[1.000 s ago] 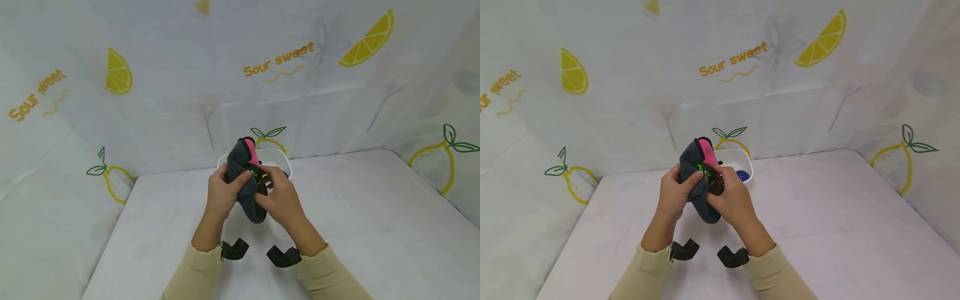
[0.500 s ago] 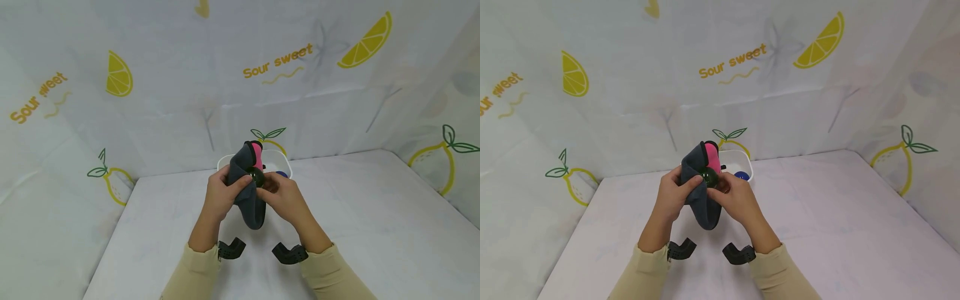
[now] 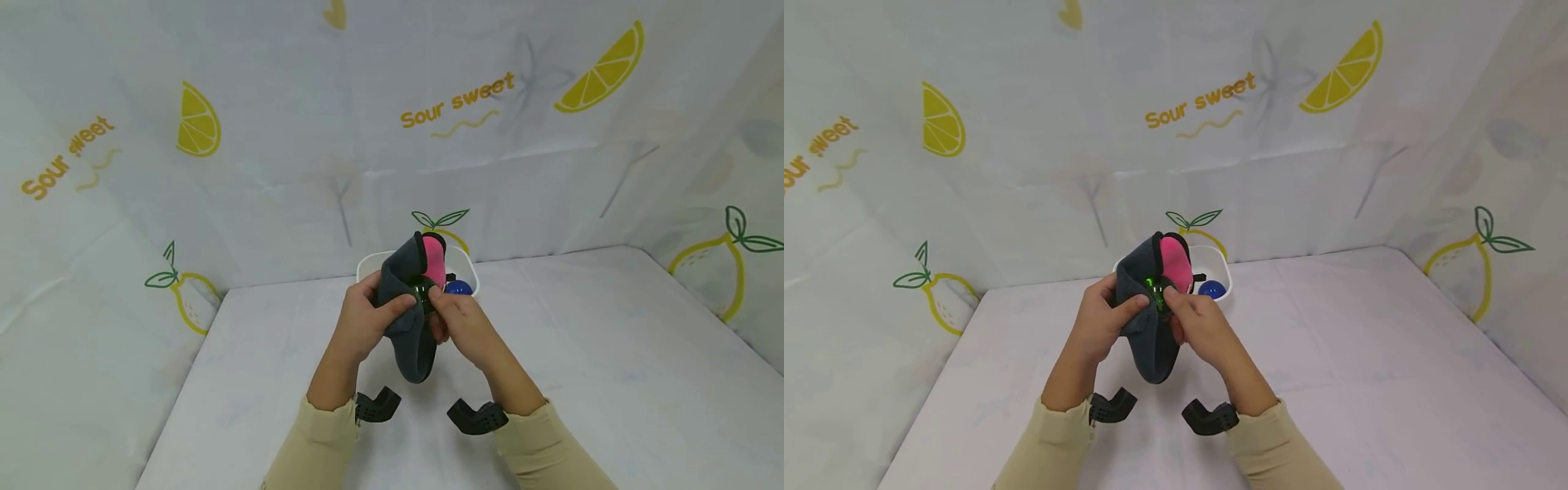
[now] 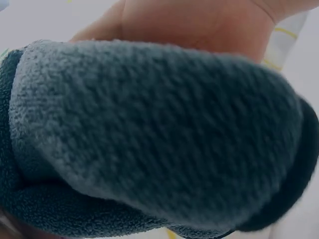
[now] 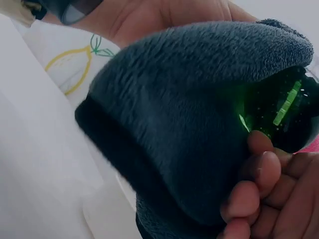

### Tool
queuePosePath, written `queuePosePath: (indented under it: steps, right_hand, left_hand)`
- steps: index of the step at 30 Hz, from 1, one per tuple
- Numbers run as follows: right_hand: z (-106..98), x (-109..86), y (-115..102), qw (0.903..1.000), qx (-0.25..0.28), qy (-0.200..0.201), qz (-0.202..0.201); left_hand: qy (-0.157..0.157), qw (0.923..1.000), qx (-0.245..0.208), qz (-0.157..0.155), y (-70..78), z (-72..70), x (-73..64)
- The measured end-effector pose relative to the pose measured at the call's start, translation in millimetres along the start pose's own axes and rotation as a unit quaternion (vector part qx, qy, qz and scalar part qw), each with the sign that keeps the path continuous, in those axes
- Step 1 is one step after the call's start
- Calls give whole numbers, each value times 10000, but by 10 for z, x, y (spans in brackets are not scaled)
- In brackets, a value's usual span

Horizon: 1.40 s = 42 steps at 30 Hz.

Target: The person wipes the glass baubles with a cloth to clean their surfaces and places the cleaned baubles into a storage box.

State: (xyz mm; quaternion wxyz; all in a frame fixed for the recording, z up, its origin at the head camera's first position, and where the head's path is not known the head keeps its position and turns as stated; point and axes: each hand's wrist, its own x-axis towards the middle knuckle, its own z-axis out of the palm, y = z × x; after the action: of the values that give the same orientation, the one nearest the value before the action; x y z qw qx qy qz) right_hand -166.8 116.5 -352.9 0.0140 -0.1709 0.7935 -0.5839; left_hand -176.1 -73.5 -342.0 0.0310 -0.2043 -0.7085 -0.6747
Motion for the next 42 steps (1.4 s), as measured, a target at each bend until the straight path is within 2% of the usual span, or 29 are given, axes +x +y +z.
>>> queuePosePath:
  steps: [4, 10, 13, 16, 19, 24, 31, 36, 42]
  right_hand:
    - [5, 11, 8, 9961, 794, -231, 321]
    - [11, 13, 1, 9764, 1882, -817, 681]
    - [29, 15, 6, 9697, 2163, -783, 819]
    - [35, 14, 21, 9665, 2299, -581, 983]
    - [34, 14, 35, 9649, 2345, -459, 1091]
    - [48, 21, 26, 9627, 2360, -423, 1254]
    - [37, 27, 40, 9641, 2283, -441, 1282]
    - [8, 28, 53, 9731, 2018, -347, 1052]
    - [11, 27, 34, 9918, 1060, 117, 707]
  left_hand:
    - [-234, 9997, 72, 92, 2, -9, -7]
    - [-464, 9987, 27, 197, 9, -2, -10]
    - [-397, 9990, -22, 191, 5, 16, -9]
    - [-228, 9997, 7, 81, 6, 41, -10]
    - [-64, 9999, 66, 45, 10, 56, -12]
    - [333, 9991, 180, 182, 5, 57, 2]
    - [684, 9975, -64, 190, 12, 54, 23]
    - [810, 9960, -307, 205, 26, 53, 22]
    - [942, 9946, -399, 197, 5, 37, 31]
